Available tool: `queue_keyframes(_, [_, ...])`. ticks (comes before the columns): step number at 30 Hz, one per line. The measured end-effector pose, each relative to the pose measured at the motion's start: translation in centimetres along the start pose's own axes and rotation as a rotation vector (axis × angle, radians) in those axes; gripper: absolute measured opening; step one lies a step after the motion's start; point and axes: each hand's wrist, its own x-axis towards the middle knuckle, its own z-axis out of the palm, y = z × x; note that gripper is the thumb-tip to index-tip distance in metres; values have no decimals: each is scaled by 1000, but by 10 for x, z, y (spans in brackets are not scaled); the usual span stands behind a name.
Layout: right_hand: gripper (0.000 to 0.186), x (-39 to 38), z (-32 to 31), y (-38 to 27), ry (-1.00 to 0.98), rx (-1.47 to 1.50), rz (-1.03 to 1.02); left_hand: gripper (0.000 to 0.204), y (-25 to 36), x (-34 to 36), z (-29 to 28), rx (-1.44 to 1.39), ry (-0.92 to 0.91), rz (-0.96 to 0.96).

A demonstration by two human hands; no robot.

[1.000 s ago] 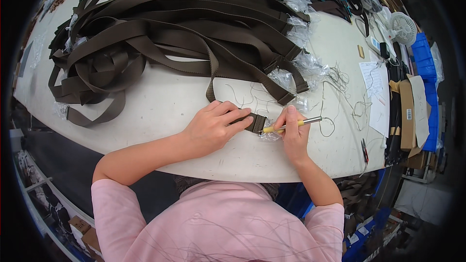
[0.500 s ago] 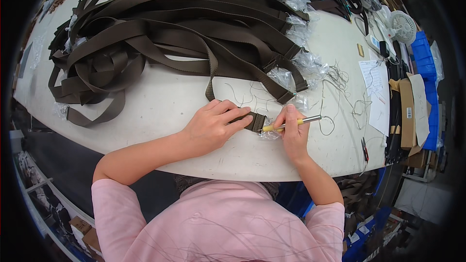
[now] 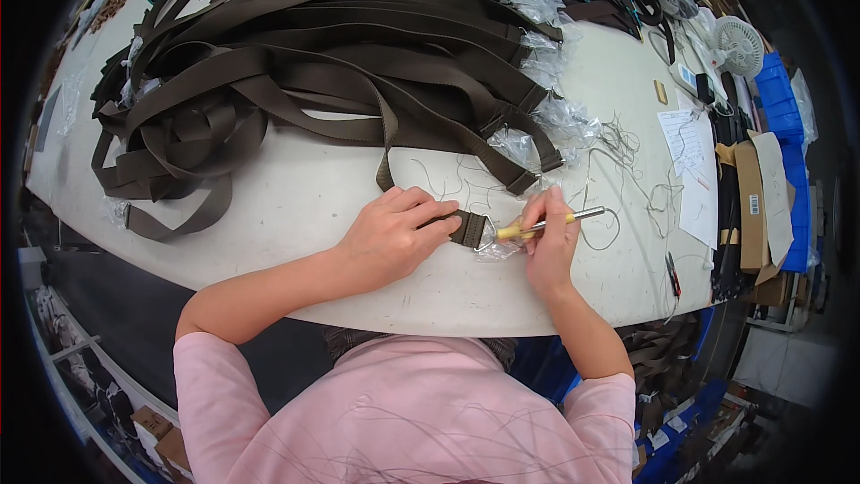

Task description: The person uses a yellow-handled awl to stitch a metal buckle onto the end of a dark green fabric strap. They repeatedly push the awl through the strap and buckle, pull the thread through, and tighten the stitches. The person works on multiple straps sequentially, moving finished items aside.

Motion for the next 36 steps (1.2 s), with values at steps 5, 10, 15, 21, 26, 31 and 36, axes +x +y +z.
queue_keyframes(5, [53, 14, -6, -4, 17, 203, -112, 18, 18, 31, 1, -25, -25, -209])
queue_keyframes(10, [54, 14, -4, 5, 21, -70, -22, 15, 4, 38, 20, -175, -79, -217])
queue_keyframes(15, [53, 13, 1, -2, -80, -41, 53, 7, 4, 42, 10, -340, -176, -368])
queue_keyframes(21, [49, 14, 3, 1, -100, -46, 55, 4, 5, 41, 12, -335, -84, -325])
queue_keyframes(26, [48, 13, 2, 3, -106, -83, 52, 5, 5, 40, 13, -326, -101, -337])
queue_keyframes(31, [48, 13, 2, 2, -109, -81, 52, 4, 5, 40, 14, -329, -89, -337])
queue_keyframes(36, [49, 13, 2, 3, -108, -56, 40, 5, 5, 41, 15, -287, -94, -324])
